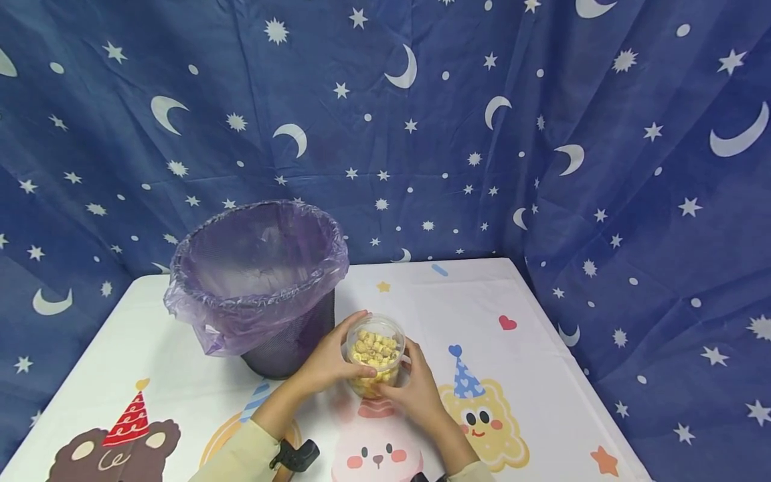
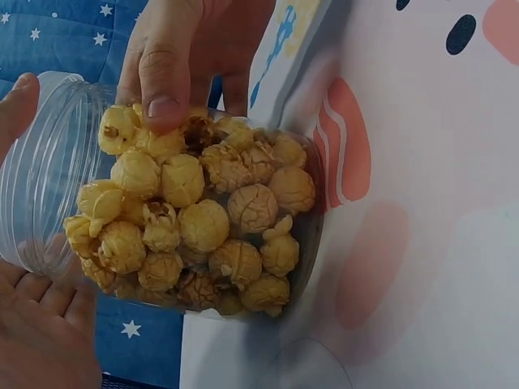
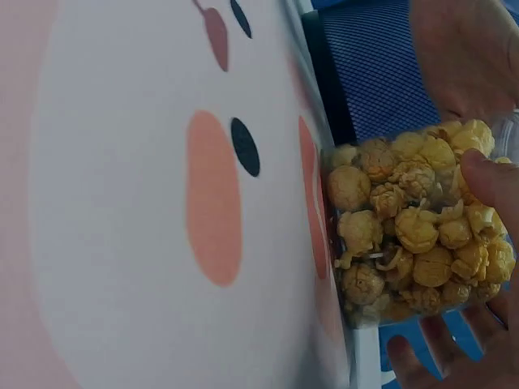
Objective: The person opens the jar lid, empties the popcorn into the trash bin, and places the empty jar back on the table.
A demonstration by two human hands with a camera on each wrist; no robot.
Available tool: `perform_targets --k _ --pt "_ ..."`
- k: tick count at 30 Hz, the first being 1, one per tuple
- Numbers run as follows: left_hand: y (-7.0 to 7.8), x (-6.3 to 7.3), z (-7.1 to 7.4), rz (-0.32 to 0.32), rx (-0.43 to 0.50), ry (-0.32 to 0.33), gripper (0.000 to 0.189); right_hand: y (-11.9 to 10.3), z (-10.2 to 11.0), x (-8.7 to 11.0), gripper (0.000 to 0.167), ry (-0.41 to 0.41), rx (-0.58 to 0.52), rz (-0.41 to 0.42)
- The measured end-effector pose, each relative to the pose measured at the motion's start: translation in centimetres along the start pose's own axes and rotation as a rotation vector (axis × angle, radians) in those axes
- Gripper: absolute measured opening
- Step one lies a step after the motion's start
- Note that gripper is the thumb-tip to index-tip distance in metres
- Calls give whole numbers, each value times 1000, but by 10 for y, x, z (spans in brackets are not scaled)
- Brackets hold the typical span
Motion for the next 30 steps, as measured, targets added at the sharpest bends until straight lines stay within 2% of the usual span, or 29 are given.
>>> perform_targets --k 7,12,18,24,30 --pt "1 0 1 11 -9 -5 105 -4 -5 3 94 54 -9 9" --pt "0 1 1 22 -7 -6 105 -7 -9 6 94 83 8 -31" --pt "-1 1 1 20 -10 4 105 -6 -10 9 94 71 28 -49" --pt "-2 2 0 32 -16 3 106 -10 3 5 97 14 -15 4" --pt "-2 2 1 41 -17 -1 106 -22 23 -8 96 -60 -85 162"
Point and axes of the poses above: each hand's wrist, its own x-axis away from the middle knuckle, its own z-axis out of the back of the hand, y = z × x, the point moved 3 cm from there along -x, towards the middle knuckle, and after that the axes turned 7 degrees about z, right-handed, at the moved point
